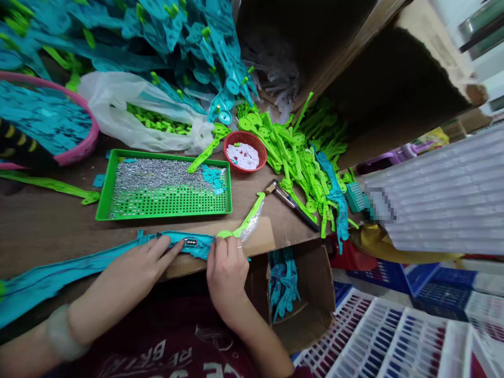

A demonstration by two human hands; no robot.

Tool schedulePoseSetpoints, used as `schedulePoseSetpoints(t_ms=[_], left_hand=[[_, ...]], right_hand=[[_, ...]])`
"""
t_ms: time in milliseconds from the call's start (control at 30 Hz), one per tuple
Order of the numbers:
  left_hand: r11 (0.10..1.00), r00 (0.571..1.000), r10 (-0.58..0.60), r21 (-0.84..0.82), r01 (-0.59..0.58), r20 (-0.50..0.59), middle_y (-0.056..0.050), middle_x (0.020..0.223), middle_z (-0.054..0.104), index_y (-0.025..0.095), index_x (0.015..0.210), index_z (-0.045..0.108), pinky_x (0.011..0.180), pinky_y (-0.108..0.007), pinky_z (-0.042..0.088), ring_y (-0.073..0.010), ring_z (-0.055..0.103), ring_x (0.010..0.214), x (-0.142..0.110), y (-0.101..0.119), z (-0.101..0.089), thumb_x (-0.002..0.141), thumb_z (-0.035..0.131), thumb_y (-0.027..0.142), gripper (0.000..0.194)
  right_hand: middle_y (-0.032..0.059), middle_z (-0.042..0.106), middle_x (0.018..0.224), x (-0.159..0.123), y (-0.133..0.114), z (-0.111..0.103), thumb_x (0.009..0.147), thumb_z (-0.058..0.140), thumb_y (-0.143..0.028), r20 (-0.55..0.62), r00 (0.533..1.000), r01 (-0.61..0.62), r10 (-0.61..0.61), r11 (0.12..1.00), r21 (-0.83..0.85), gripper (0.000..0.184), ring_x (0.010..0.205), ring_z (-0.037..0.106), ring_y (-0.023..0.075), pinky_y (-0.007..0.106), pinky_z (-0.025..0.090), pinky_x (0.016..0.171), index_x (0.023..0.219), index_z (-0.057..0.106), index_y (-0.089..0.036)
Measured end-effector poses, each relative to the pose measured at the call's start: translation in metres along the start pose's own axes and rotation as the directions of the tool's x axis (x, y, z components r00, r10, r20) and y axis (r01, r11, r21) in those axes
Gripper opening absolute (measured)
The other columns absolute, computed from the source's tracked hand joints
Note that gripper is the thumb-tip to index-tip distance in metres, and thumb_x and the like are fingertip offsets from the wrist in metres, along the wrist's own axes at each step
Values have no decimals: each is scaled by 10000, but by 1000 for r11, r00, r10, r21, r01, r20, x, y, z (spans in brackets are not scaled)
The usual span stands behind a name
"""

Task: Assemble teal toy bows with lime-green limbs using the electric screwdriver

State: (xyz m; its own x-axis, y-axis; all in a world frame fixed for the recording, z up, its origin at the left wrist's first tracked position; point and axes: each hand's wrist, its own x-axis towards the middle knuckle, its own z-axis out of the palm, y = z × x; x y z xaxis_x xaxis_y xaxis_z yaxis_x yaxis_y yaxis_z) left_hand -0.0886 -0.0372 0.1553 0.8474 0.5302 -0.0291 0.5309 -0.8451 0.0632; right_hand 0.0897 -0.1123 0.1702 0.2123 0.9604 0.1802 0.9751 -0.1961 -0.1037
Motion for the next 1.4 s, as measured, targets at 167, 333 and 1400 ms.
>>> schedulePoseSetpoints(t_ms=[167,333,1400], left_hand=[[1000,1000,-1,14,1,-8,-131,1067,655,110,1356,574,741,-380,564,-257,660,920,1,1,-2,847,428,-57,556],[1000,999,-8,10,8,-37,-119,1037,655,109,1351,582,720,-364,553,-250,651,900,0,1,0,841,449,-48,550],[941,913,-328,2,338,-241,-192,1274,609,189,1410,543,913,-473,503,-329,607,1104,-11,34,15,894,530,54,534]], right_hand=[[88,629,882,3,9,-9,1006,397,-121,123,909,409,-398,910,-72,263,808,567,208,327,472,709,1174,599,-100],[90,624,975,16,22,-23,1011,404,-124,274,756,612,-595,790,27,251,902,553,206,341,496,830,1150,612,-106],[88,707,1127,6,37,7,955,561,-228,22,838,537,-546,831,148,210,1216,537,274,481,270,1127,1116,679,-162]])
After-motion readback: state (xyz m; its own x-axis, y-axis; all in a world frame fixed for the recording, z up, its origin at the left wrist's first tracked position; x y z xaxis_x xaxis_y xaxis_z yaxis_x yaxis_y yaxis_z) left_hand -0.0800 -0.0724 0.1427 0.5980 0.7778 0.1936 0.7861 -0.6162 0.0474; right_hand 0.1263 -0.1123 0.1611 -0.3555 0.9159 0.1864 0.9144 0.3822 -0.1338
